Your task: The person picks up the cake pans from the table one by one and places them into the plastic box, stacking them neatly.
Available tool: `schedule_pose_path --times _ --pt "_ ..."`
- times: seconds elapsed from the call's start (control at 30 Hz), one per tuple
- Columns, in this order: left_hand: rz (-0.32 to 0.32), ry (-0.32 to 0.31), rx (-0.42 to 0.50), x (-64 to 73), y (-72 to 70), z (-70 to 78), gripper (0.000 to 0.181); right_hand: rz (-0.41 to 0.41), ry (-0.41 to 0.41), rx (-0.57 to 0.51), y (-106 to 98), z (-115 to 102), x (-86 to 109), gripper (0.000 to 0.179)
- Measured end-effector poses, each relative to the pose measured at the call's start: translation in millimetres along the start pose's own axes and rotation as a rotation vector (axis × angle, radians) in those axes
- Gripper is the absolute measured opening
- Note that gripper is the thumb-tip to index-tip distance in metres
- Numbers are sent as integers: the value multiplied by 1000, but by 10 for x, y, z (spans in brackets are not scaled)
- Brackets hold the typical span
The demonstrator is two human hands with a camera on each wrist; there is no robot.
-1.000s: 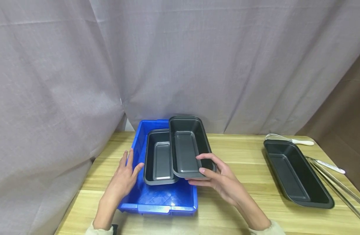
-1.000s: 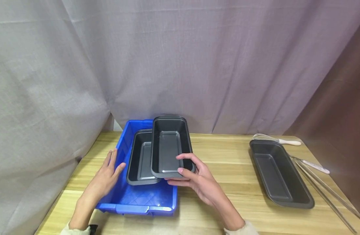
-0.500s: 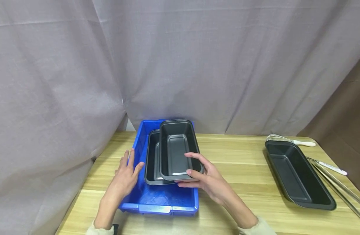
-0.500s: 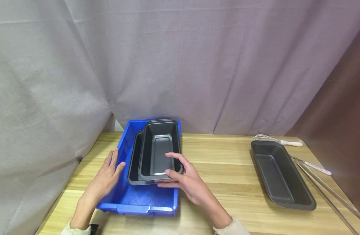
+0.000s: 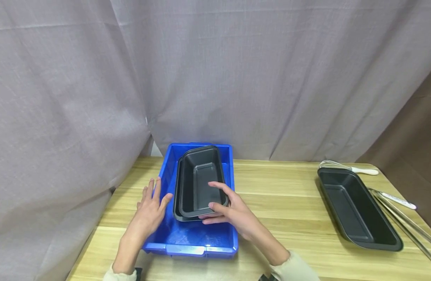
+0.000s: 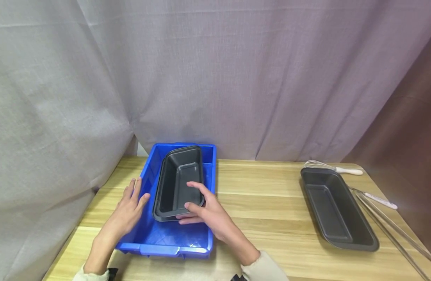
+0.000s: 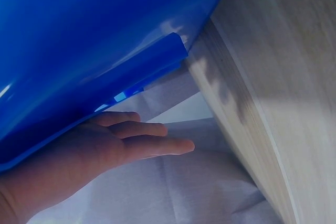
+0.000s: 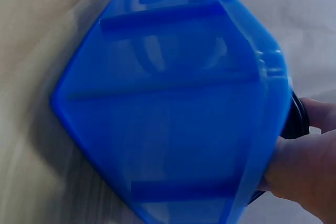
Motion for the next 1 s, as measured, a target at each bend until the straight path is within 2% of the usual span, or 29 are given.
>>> schedule_pose_path --times 0.17,0.67,0.83,1.0 --pt "-3 4 0 9 9 2 77 -15 -6 8 66 20 -95 66" --pt "-7 -3 8 5 -4 0 77 21 18 97 149 49 -299 57" --pt "-2 5 -2 15 -3 -3 77 88 19 228 192 76 -300 56" --pt "10 17 -3 12 0 -2 77 206 -27 473 229 64 -274 55"
Point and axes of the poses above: each hand's wrist, its own x-axis away from the middle knuckle, its own y-axis out of the palm, z = x × y, the point moved 5 cm from there along -x, towards the middle knuckle, and after that the axes turned 11 degrees about y, right-handed, at the moved point
